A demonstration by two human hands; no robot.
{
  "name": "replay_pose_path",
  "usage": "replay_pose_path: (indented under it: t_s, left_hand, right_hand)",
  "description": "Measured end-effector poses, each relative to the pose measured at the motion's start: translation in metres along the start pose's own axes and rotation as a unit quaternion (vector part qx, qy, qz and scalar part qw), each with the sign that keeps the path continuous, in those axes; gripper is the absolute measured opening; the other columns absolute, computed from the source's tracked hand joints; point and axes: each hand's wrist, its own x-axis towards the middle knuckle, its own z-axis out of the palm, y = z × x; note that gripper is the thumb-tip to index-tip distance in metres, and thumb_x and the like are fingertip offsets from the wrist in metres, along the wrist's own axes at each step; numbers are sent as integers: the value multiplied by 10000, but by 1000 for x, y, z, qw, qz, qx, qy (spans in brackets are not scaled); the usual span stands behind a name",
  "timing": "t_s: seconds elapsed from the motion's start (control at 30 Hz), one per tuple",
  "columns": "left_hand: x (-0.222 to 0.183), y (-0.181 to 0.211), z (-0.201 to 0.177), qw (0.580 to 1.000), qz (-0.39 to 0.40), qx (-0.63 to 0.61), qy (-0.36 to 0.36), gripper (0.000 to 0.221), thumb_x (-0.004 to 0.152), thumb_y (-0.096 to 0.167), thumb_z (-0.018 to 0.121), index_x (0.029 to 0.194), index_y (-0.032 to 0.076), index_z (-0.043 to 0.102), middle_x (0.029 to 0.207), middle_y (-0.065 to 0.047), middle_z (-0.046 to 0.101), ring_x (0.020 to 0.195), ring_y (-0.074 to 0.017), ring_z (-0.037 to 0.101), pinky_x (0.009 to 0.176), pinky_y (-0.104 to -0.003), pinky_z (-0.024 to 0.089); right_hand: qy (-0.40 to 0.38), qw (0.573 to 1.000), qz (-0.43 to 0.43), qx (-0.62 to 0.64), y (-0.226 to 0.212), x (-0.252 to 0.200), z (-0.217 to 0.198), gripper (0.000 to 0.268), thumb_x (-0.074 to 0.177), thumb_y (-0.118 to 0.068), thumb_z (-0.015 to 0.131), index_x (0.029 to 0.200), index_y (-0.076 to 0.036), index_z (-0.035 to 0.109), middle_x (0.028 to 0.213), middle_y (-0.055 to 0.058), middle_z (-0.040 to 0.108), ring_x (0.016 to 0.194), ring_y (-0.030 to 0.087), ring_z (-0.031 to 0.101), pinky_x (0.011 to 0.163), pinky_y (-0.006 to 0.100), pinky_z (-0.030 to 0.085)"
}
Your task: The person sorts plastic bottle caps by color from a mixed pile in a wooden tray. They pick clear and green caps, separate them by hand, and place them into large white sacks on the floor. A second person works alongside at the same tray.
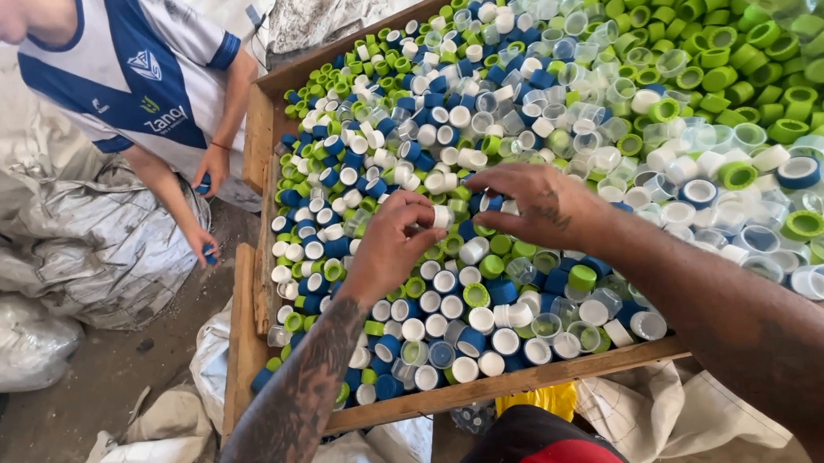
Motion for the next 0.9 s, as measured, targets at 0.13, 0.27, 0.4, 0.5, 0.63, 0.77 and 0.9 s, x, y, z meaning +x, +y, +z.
replay_pose_path:
  t_s: [0.13,0.27,0.4,0.5,0.63,0.77,0.9]
  left_hand:
    - [-13,-4,17,996,63,-41,41,249,853,243,868,925,46,733,1138,-100,662,1003,-310,716,833,-338,604]
    - [-12,-13,13,985,151,37,75,388,832,375,860,820,81,606,1090,-96,668,976,-345,696,835,-424,571]
    - [-16,-22,5,988,115,49,88,376,880,332,835,777,56,602,1019,-132,708,932,-367,710,814,-423,566]
    - [-16,-37,2,992,-9,108,65,370,850,456,833,899,131,664,1123,-37,748,1011,-301,723,848,-417,583]
    - [-14,-9,-5,980,-140,142,22,251,935,283,767,1019,158,566,908,-39,709,737,-176,640,643,-351,512]
    - [-12,-27,-3,982,-79,170,-7,343,938,211,725,1227,129,559,1127,-102,703,952,-266,684,775,-437,554]
    - [-12,-37,0,979,-4,199,-35,508,928,255,715,1376,66,565,1225,-130,658,1124,-293,634,932,-448,534]
  right_hand:
    - [-33,988,28,145,-1,0,34,434,959,-300,688,1336,-89,647,1138,163,755,1061,345,745,919,482,615]
    - [5,991,19,134,13,9,43,377,895,-351,765,1197,-136,697,881,96,790,845,284,768,780,461,614]
    - [80,990,42,110,25,11,25,358,853,-310,816,1185,-212,728,832,59,743,738,206,718,736,390,621]
    - [217,842,53,491,28,10,10,382,914,-2,660,1281,-62,572,1150,83,642,982,237,748,891,431,673]
    - [285,698,111,648,18,8,-44,271,958,118,466,1157,-58,516,1160,224,571,780,282,673,657,338,662]
    - [365,711,12,600,22,-9,-68,388,876,-385,749,980,-118,487,1034,81,582,789,171,619,526,238,523]
    - [303,924,33,232,39,-23,-92,147,1120,-140,573,1013,-185,484,846,-9,511,583,62,412,477,206,403]
